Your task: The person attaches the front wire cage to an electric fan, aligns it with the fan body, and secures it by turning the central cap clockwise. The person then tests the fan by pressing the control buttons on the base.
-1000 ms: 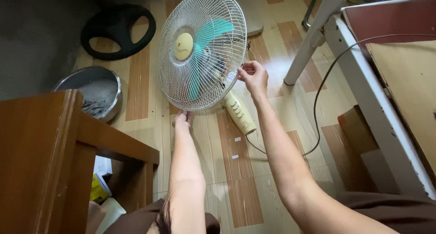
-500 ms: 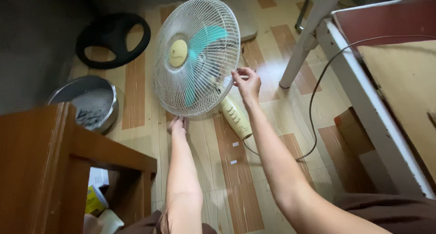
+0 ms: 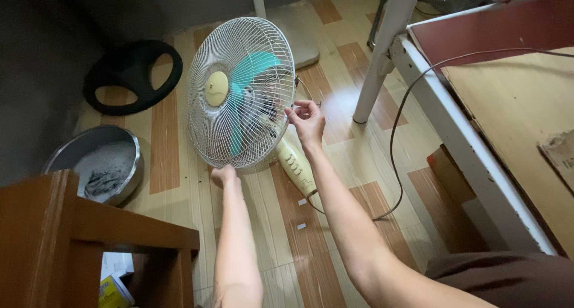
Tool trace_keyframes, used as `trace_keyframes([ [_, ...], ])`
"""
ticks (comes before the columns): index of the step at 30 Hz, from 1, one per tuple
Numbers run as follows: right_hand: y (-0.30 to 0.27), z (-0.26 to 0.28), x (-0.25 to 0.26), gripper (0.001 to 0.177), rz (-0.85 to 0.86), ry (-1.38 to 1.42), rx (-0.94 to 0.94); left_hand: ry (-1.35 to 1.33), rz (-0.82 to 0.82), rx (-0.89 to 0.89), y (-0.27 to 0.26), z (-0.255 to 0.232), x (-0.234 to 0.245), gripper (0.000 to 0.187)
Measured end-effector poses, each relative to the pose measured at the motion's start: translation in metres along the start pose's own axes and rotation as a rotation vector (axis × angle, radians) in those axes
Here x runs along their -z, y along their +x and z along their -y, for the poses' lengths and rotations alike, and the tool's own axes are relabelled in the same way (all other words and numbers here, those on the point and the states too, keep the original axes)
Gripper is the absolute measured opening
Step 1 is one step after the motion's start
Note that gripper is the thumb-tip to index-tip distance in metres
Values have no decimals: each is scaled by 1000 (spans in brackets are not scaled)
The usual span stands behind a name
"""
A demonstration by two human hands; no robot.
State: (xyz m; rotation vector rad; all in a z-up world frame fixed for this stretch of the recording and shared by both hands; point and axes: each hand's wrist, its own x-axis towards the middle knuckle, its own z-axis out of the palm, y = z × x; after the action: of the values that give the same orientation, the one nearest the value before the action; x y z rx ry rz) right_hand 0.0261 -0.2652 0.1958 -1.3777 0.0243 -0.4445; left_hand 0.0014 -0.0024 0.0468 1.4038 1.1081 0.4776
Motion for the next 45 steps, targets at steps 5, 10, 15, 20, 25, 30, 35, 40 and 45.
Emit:
trace_keyframes([
  [5, 6, 9, -7, 30, 55, 95, 34, 103, 25, 35, -11, -13, -11, 45],
  [10, 13, 8, -5, 36, -40, 81, -18, 161, 59, 44, -15, -13, -17, 55],
  [15, 19, 10, -6, 35, -27, 34, -43, 101, 70, 40, -14, -14, -19, 53],
  [20, 20, 10, -7, 32, -68, -125, -22, 271, 32, -34, -24, -17, -16, 55],
  [25, 23, 9, -12, 35, -82, -150, -7, 315, 52, 21, -39, -32, -9, 57],
  [30, 22, 8, -13, 35, -77, -119, 1, 401, 40, -30, -56, -49, 5, 74],
  [35, 28, 13, -14, 40, -77, -75, -7, 205, -117, -819, -78, -97, 9, 77],
  [40, 41, 17, -8, 29, -33, -94, -10, 189, 236, -1303, -102, -199, -25, 55],
  [45, 49, 13, -9, 24, -42, -97, 8, 525, 514, -1534, -149, -225, -56, 73],
])
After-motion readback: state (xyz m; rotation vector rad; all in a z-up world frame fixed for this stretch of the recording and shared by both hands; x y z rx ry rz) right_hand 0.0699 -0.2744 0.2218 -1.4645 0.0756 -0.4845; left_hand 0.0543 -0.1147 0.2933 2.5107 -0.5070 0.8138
